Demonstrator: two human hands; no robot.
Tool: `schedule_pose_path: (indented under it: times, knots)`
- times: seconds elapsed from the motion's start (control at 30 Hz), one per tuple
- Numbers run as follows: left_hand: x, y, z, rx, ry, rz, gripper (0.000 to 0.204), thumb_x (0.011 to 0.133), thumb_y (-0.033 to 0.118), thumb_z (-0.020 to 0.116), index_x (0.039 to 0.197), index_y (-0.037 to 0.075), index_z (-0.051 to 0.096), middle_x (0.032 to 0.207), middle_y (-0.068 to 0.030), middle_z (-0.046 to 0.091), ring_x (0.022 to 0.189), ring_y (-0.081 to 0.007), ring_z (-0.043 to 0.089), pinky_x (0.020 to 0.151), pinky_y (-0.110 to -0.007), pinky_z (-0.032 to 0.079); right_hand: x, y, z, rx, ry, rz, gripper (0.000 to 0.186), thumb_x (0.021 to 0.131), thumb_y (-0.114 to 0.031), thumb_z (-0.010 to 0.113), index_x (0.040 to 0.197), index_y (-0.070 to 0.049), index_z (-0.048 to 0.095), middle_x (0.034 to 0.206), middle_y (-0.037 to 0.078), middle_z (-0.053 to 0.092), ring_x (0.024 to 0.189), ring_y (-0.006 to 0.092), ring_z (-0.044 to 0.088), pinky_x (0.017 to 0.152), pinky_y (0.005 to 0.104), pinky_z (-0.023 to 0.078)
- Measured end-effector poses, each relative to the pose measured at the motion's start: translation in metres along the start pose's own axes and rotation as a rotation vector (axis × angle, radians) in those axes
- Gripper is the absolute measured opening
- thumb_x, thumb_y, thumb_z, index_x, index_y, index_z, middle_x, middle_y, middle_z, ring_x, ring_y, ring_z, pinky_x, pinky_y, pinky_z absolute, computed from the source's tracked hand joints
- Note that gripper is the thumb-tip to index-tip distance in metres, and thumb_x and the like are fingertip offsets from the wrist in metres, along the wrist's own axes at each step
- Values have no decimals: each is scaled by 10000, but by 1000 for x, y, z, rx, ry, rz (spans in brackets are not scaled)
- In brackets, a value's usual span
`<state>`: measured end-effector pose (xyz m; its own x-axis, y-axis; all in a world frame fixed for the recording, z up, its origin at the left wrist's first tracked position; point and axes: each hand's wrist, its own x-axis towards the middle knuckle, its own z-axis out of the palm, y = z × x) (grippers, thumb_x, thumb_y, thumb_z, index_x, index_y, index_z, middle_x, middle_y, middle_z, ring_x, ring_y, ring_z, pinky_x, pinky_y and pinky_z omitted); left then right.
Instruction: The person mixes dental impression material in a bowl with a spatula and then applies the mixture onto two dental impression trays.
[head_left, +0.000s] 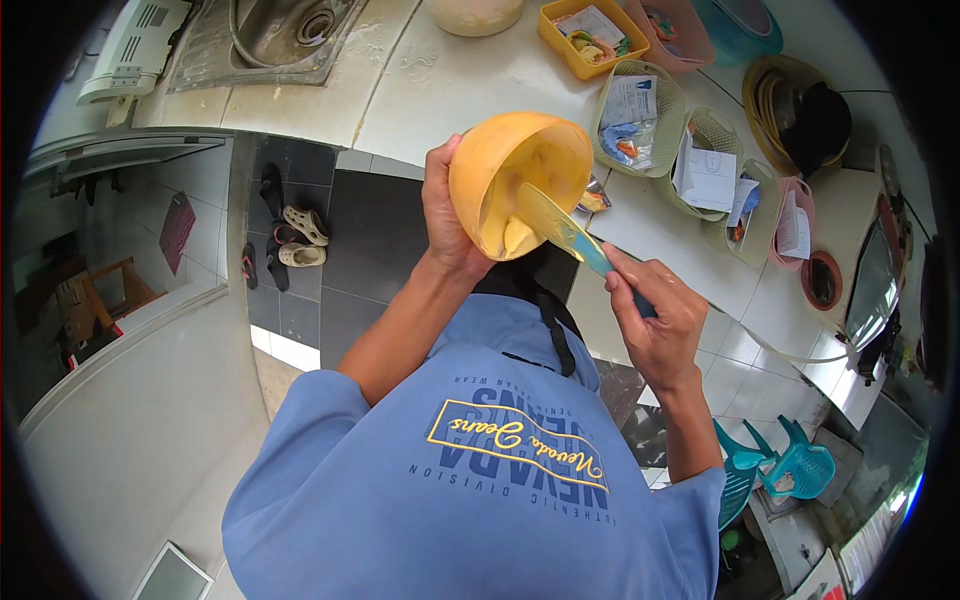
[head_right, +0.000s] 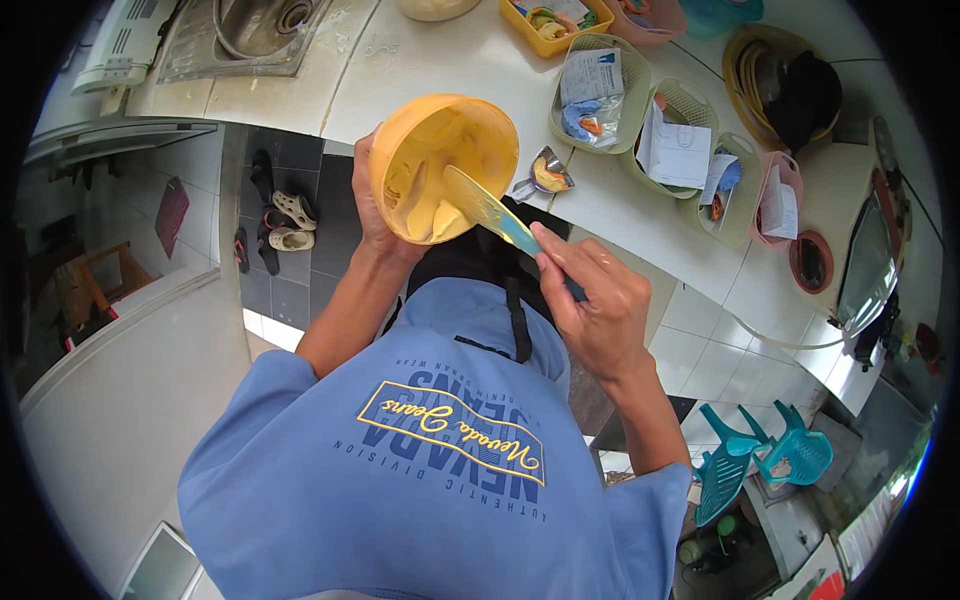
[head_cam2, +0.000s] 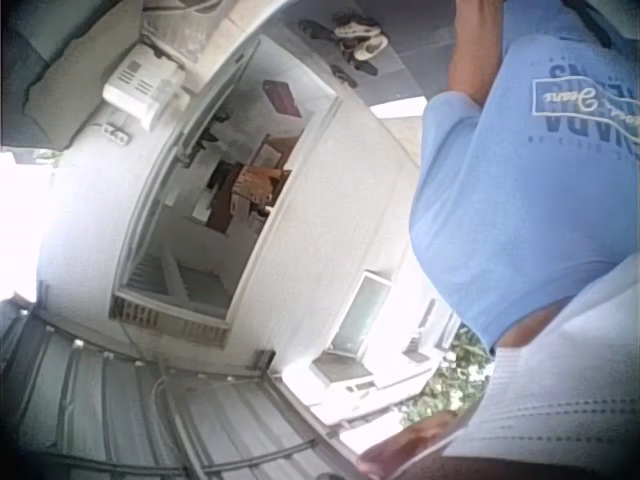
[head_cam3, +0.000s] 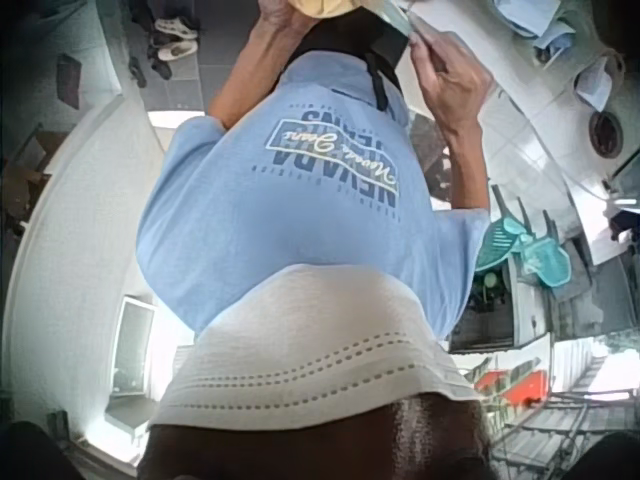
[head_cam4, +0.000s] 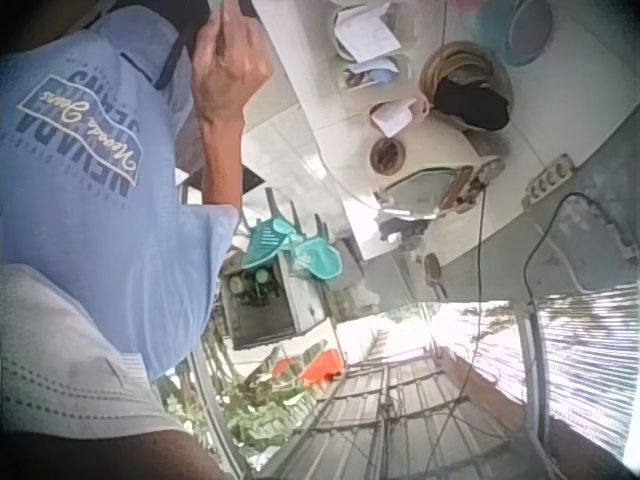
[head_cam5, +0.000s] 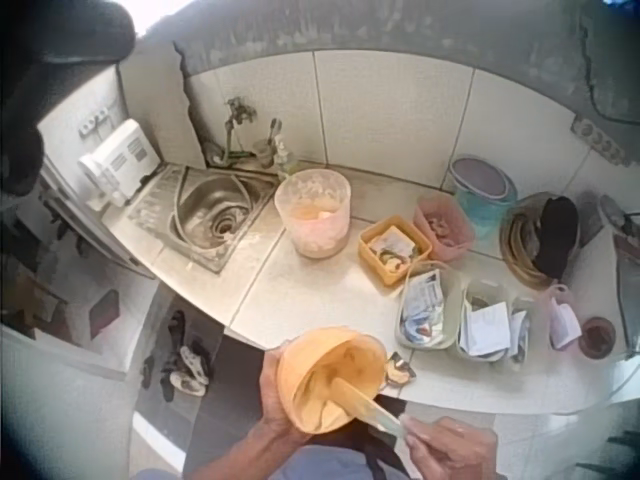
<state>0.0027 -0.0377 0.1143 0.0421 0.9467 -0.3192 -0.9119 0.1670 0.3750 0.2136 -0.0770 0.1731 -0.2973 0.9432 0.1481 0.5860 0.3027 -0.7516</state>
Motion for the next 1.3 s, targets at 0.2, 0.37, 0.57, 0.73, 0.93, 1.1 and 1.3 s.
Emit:
schedule_pose_path:
  times: [0.2, 0.37, 0.57, 0.73, 0.93, 1.1, 1.3]
  knots:
    - [7, 0, 4, 58, 28, -64, 419, 936, 407, 441, 1140, 61, 559, 1087, -90, 631, 993, -215, 608, 857, -362, 516, -2, 8, 18, 254, -98, 149, 261, 835, -54, 658, 1094, -37, 689, 653, 67, 620, 490, 113, 508, 463, 251, 396]
    - [23, 7, -18, 105, 93, -100, 370, 925, 397, 473, 1091, 83, 576, 1056, -65, 642, 966, -197, 621, 857, -368, 517, -29, 10, 39, 948, -57, 773, 228, 888, -98, 639, 1088, 4, 681, 655, 22, 613, 474, 16, 412, 424, 165, 295]
    - [36, 52, -41, 184, 149, -143, 371, 917, 407, 489, 1097, 95, 578, 1065, -57, 642, 986, -203, 620, 871, -380, 515, -63, 57, 74, 705, 393, 829, 268, 877, -102, 661, 1114, 21, 659, 699, 36, 625, 503, 17, 426, 443, 168, 314]
    - [38, 84, -59, 253, 177, -121, 379, 916, 415, 491, 1104, 98, 576, 1076, -54, 640, 997, -203, 616, 883, -379, 508, -52, 93, 94, 93, 496, 608, 269, 851, -91, 672, 1103, 3, 667, 756, 72, 665, 670, 120, 604, 601, 255, 470]
    - [27, 102, -83, 230, 207, -87, 396, 914, 416, 495, 1112, 84, 584, 1088, -61, 644, 1000, -204, 617, 883, -377, 509, -36, 95, 99, -338, 411, 262, 252, 837, -57, 644, 1086, -39, 672, 820, 118, 654, 649, 243, 635, 616, 320, 506]
    - [18, 107, -93, 197, 245, -81, 406, 913, 409, 495, 1118, 72, 592, 1086, -65, 649, 995, -207, 620, 879, -377, 511, -32, 90, 103, -418, 308, 289, 276, 840, -46, 639, 1113, -78, 664, 758, 86, 603, 558, 207, 582, 531, 326, 479]
    - [11, 111, -94, 201, 248, -74, 398, 916, 405, 483, 1112, 76, 592, 1088, -67, 646, 995, -209, 619, 875, -379, 512, -33, 92, 108, -421, 329, 248, 293, 836, -33, 638, 1121, -98, 664, 771, 79, 597, 548, 195, 573, 517, 328, 471]
